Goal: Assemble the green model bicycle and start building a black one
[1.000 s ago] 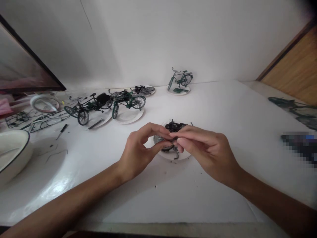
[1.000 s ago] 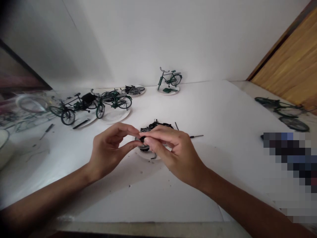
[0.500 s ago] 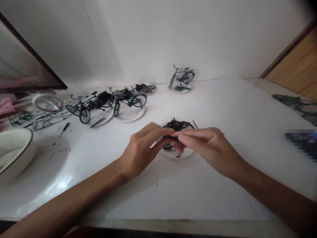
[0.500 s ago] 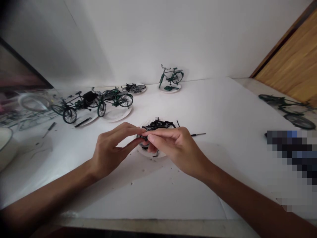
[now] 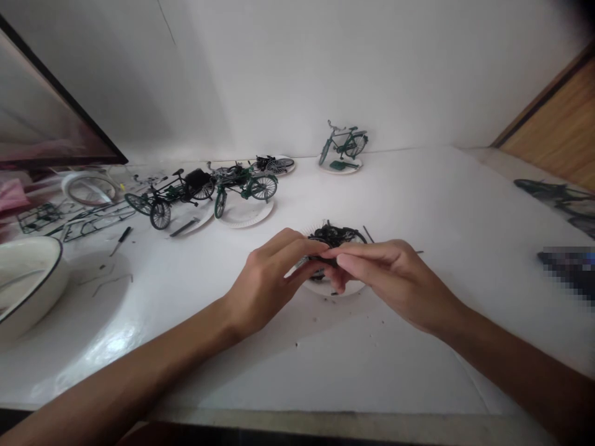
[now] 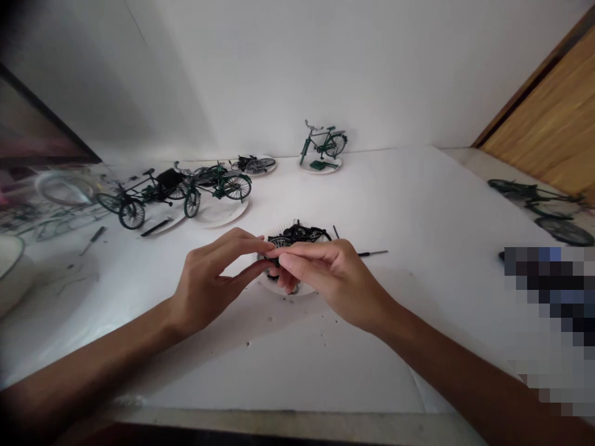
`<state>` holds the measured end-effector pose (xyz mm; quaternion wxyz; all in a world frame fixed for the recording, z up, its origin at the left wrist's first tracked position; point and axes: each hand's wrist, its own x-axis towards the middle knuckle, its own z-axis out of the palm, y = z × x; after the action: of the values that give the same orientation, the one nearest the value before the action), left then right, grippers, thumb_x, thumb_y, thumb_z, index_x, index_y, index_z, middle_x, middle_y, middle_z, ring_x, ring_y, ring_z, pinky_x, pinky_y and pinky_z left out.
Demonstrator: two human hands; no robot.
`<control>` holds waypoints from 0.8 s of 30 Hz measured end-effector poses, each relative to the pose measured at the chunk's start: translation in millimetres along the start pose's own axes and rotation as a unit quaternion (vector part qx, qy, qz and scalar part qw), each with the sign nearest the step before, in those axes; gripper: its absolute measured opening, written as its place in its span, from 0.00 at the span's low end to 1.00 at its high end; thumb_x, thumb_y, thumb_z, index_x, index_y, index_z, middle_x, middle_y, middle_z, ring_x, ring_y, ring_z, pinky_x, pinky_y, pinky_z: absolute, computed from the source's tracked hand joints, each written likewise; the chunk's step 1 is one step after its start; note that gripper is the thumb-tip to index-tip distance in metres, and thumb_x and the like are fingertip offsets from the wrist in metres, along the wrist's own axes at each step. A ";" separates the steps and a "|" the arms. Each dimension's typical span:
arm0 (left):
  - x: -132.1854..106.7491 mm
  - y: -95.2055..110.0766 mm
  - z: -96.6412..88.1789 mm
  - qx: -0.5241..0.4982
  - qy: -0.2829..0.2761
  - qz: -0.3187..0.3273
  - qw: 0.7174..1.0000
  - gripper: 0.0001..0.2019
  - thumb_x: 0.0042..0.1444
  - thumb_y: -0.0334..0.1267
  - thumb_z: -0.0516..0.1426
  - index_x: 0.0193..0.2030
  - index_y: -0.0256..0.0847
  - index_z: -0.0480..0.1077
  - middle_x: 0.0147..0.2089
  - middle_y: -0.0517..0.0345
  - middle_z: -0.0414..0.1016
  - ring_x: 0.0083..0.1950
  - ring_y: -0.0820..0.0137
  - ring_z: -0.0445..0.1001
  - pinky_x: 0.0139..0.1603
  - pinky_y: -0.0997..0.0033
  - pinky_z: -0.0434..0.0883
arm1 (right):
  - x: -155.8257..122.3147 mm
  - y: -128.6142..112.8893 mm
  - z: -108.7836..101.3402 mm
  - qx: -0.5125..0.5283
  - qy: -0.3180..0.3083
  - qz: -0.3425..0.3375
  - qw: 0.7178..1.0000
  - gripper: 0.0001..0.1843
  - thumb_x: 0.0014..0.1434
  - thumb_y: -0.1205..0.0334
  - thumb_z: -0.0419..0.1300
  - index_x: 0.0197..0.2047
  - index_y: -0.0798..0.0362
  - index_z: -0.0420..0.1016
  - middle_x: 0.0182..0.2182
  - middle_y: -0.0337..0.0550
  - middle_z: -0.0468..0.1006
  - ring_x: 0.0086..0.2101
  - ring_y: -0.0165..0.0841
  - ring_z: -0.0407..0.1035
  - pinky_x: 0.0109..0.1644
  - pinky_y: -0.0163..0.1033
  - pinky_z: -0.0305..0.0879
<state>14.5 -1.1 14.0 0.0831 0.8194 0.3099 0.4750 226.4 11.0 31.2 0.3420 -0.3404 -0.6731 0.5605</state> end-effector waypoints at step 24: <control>0.1 1.0 -0.6 0.003 -0.019 -0.005 1.000 0.09 0.62 0.28 0.62 0.50 0.35 0.75 0.40 0.51 0.80 0.40 0.71 0.77 0.40 0.72 0.76 | 0.8 -3.4 0.3 -0.005 0.007 0.005 1.000 0.11 0.66 0.56 0.61 0.41 0.45 0.86 0.31 0.40 0.82 0.33 0.34 0.75 0.40 0.42 0.75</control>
<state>14.4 -1.9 14.8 0.0889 0.8269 0.3136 0.4582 225.6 11.0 34.5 0.3429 -0.3492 -0.6715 0.5564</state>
